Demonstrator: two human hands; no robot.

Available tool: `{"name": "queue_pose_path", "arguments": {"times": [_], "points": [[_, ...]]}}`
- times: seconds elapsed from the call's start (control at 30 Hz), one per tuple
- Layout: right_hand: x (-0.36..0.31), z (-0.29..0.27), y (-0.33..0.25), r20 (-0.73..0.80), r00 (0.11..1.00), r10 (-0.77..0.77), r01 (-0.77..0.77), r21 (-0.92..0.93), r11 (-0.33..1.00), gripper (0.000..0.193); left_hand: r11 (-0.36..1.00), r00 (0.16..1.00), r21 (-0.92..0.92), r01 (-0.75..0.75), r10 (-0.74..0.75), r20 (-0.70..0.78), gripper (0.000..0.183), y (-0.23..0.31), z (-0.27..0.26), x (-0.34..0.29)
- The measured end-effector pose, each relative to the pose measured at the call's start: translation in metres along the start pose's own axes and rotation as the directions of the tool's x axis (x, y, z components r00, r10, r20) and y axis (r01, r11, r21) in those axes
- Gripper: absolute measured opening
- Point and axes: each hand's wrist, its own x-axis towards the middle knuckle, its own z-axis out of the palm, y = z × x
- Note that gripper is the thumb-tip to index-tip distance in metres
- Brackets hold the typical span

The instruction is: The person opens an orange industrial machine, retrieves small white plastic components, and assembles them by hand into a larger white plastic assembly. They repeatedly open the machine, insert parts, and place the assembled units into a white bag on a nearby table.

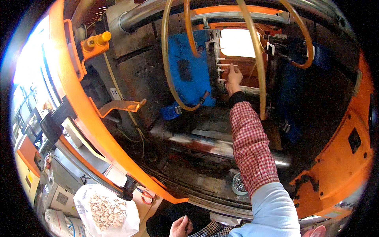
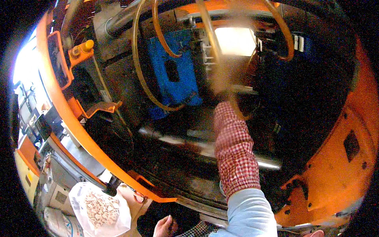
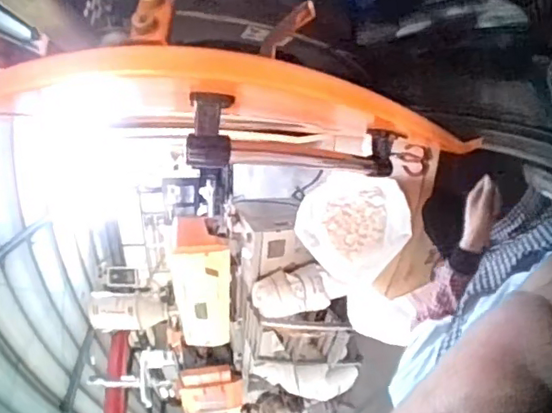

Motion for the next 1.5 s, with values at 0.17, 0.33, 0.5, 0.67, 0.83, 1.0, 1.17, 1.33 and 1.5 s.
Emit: {"name": "queue_pose_path", "arguments": {"times": [0.17, 0.33, 0.5, 0.67, 0.83, 1.0, 1.17, 1.33, 1.5], "points": [[0.0, 0.0, -0.011, -0.009, 0.994, -0.109, 0.108, -0.055, 0.993, 0.022, 0.995, 0.989, -0.094, 0.037, -0.05, -0.141, 0.027, -0.003, -0.011, -0.017], [0.019, 0.003, 0.008, -0.218, 0.972, 0.086, -0.077, 0.052, 0.996, 0.028, 0.998, 0.983, -0.058, -0.032, 0.021, -0.182, 0.024, -0.004, -0.008, -0.018], [0.005, 0.001, 0.006, -0.533, 0.845, 0.048, -0.103, -0.074, 0.992, 0.033, 0.997, 0.977, -0.025, -0.068, 0.062, -0.204, 0.017, 0.002, -0.007, -0.027], [-0.174, -0.05, -0.09, -0.362, 0.852, -0.378, 0.378, -0.073, 0.923, 0.022, 0.996, 0.982, -0.062, -0.064, 0.052, -0.182, 0.013, -0.001, -0.022, -0.033], [-0.438, -0.09, -0.162, 0.311, 0.875, -0.372, 0.323, 0.199, 0.925, 0.014, 0.963, 0.98, -0.26, -0.067, 0.015, -0.197, 0.013, -0.022, -0.04, -0.047], [-0.529, -0.026, -0.163, 0.843, 0.535, -0.058, -0.263, 0.231, 0.937, 0.012, 0.866, 0.927, -0.484, -0.125, -0.073, -0.369, 0.01, -0.045, -0.054, -0.063], [-0.569, 0.066, -0.143, 0.908, 0.375, -0.187, -0.222, 0.284, 0.933, 0.02, 0.869, 0.817, -0.396, -0.295, 0.015, -0.576, 0.014, -0.046, -0.07, -0.064], [-0.564, 0.063, -0.144, 0.948, 0.256, -0.189, -0.11, 0.223, 0.969, 0.035, 0.798, 0.738, -0.413, -0.439, 0.058, -0.673, 0.016, -0.035, -0.083, -0.059], [-0.513, -0.028, -0.148, 0.996, 0.084, 0.006, -0.099, 0.002, 0.995, 0.017, 0.839, 0.837, -0.431, -0.333, 0.052, -0.545, 0.018, -0.031, -0.071, -0.049]]}}
